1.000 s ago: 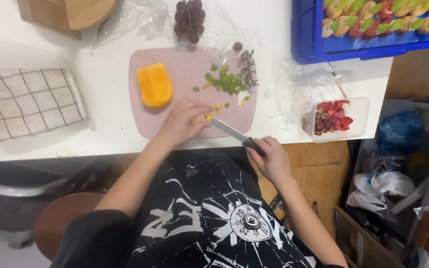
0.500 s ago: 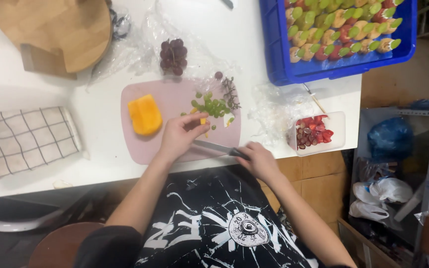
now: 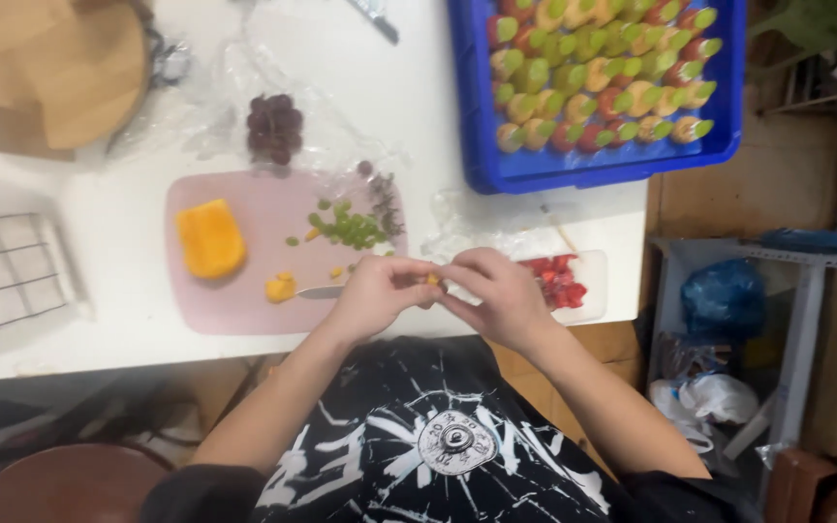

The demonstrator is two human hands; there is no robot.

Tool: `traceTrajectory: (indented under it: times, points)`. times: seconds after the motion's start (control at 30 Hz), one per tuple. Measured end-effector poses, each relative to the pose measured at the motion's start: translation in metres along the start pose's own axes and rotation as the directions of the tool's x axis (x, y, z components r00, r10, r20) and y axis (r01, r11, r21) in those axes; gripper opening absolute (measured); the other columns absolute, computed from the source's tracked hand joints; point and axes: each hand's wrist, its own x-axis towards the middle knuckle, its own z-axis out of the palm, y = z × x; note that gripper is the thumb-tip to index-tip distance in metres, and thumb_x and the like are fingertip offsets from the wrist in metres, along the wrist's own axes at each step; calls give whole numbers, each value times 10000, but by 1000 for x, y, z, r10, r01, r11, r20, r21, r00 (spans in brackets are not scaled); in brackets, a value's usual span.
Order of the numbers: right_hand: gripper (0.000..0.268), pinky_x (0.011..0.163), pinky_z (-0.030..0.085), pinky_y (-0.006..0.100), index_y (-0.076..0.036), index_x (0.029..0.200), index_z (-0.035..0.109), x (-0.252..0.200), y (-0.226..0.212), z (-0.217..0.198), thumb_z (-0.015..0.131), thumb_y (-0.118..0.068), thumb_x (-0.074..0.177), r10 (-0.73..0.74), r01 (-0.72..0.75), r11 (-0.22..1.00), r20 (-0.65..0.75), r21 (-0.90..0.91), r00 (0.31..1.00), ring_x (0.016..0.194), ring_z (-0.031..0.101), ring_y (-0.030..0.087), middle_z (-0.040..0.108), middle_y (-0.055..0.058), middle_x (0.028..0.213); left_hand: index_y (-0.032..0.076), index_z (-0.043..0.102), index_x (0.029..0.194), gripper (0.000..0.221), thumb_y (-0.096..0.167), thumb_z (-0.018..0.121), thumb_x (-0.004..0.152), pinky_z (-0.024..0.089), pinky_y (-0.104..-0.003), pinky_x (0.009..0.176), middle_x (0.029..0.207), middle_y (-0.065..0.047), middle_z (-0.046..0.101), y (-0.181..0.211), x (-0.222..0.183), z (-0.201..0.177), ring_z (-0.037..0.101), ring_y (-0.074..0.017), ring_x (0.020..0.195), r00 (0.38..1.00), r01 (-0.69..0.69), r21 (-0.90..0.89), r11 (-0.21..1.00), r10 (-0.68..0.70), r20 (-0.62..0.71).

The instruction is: Cutting mango and grape pieces and placing them onto cream-filled pastries in a tray.

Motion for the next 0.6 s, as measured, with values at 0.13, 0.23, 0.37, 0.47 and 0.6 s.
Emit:
traceTrajectory:
  times: [0.13,0.23,0.37,0.47,0.6]
  points:
    - [358,663,550,349,-90,1139,741,1,27,-25,851,-110,798,-173,173,985,10,0,985,826,669,250,652,77,937,-25,773,1118,262,65,767,872,573,-247,695,858,-67,775,-4,26,31,691,-91,737,999,9,8,1000,-9,-35]
    - [347,672,562,334,-88,1127,744,-5,49,-36,853,-82,798,-158,159,987,-36,23,987,819,675,225,660,61,934,-29,780,1130,273,80,760,880,583,-253,701,869,-89,790,5,43,53,709,-104,742,997,29,5,1000,-29,-76]
    - [307,663,562,321,-74,1079,737,0,89,-56,859,-42,799,-200,206,978,-119,38,972,808,678,217,669,80,958,-20,770,1163,289,102,730,905,594,-251,739,923,-78,798,24,76,81,729,-102,790,995,10,-54,999,-15,-95]
    - [298,698,567,337,-76,1047,723,24,113,-86,861,-25,788,-202,198,979,-169,-41,965,839,683,240,684,81,995,-7,751,1185,298,126,708,922,602,-247,781,978,-55,799,49,117,91,743,-92,842,995,-37,-100,994,27,-93]
    - [281,737,574,343,-31,1063,704,58,152,-118,846,-7,822,-222,213,975,-205,-63,953,877,687,265,677,111,1019,-11,771,1170,296,160,724,933,581,-239,781,975,-64,804,82,178,98,715,-84,843,988,-115,43,992,119,-99]
